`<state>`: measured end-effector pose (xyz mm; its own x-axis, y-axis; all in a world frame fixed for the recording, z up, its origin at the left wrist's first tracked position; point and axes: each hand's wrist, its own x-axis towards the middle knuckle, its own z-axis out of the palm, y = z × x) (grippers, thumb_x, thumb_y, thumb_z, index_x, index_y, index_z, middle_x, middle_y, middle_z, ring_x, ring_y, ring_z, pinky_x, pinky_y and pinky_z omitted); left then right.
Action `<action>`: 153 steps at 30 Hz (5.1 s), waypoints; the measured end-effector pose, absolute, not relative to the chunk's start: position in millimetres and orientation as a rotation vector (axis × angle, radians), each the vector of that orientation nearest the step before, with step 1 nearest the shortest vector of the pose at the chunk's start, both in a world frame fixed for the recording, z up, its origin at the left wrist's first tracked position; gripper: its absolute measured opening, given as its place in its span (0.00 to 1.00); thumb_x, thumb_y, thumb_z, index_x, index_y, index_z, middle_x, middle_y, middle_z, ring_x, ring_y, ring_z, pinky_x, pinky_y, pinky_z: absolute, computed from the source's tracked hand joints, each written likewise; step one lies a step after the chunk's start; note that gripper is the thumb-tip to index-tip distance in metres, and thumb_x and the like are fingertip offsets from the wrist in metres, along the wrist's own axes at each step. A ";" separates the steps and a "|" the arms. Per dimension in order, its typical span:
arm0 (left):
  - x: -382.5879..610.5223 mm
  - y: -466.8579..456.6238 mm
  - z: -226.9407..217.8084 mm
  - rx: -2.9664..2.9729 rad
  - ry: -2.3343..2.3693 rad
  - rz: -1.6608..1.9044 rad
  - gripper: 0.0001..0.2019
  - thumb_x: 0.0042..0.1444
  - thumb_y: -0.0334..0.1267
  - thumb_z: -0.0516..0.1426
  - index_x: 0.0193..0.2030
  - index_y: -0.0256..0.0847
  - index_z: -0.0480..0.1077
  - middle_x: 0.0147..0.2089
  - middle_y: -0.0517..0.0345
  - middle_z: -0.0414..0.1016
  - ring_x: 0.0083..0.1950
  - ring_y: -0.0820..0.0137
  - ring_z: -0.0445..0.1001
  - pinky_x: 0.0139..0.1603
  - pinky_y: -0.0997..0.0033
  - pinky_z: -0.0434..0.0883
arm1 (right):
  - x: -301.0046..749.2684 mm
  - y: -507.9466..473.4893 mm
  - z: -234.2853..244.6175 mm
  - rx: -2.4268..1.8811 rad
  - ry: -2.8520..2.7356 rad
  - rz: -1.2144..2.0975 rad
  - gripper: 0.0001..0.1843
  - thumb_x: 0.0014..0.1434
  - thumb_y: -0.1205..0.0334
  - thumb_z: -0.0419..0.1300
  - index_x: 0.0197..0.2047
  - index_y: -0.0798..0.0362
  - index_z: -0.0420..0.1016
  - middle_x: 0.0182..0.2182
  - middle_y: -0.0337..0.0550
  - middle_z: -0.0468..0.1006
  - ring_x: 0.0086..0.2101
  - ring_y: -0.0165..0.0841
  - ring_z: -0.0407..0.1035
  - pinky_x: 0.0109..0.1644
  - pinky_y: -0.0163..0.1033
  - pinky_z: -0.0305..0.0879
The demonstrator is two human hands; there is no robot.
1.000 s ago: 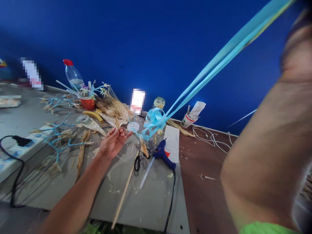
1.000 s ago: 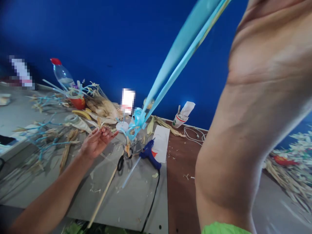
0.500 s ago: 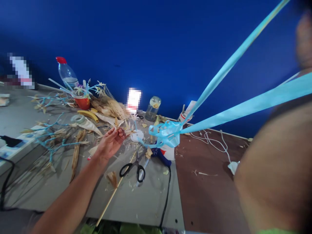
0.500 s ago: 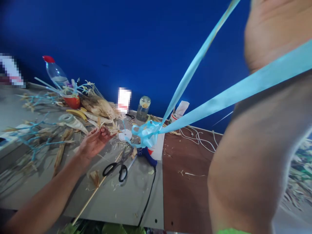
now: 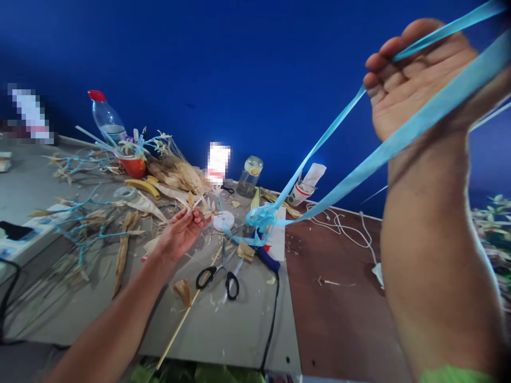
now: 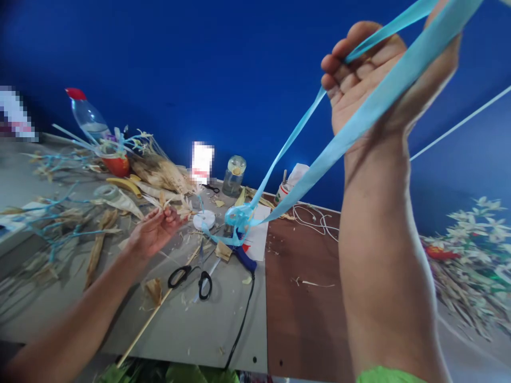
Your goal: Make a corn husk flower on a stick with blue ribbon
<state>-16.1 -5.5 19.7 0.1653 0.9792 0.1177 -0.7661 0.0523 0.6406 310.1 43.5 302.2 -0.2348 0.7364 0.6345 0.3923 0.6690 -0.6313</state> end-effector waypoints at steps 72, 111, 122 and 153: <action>-11.2 -16.1 34.3 0.630 0.429 1.373 0.09 0.43 0.30 0.64 0.19 0.37 0.68 0.24 0.62 0.68 0.29 0.76 0.68 0.57 0.52 0.64 | 240.6 93.2 206.9 -0.977 -1.413 0.987 0.14 0.51 0.53 0.62 0.29 0.51 0.62 0.23 0.32 0.71 0.18 0.21 0.62 0.22 0.29 0.60; 0.8 -15.3 15.6 1.077 0.937 1.432 0.08 0.43 0.39 0.64 0.29 0.38 0.75 0.25 0.60 0.73 0.27 0.75 0.67 0.31 0.75 0.65 | 130.0 -20.2 39.6 -1.039 -1.473 0.955 0.08 0.52 0.59 0.58 0.31 0.55 0.71 0.28 0.41 0.75 0.31 0.32 0.69 0.34 0.34 0.67; 0.2 -17.0 16.4 1.157 0.978 1.392 0.08 0.44 0.38 0.63 0.32 0.38 0.75 0.27 0.59 0.75 0.28 0.73 0.70 0.32 0.74 0.67 | 133.3 -21.6 44.3 -1.081 -1.568 0.784 0.06 0.54 0.62 0.56 0.31 0.55 0.72 0.28 0.42 0.76 0.30 0.31 0.70 0.36 0.34 0.65; 1.1 -19.4 23.8 0.743 0.623 1.456 0.09 0.39 0.39 0.67 0.21 0.37 0.72 0.26 0.61 0.70 0.32 0.74 0.70 0.43 0.66 0.69 | 147.6 -16.1 53.5 -1.111 -1.510 0.997 0.07 0.47 0.65 0.57 0.33 0.53 0.67 0.29 0.37 0.70 0.30 0.28 0.63 0.37 0.35 0.61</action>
<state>1.1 -19.4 23.8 0.0348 0.9973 0.0654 -0.6409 -0.0280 0.7671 147.6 -16.1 53.5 -0.1078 0.9670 0.2307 0.1679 0.2464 -0.9545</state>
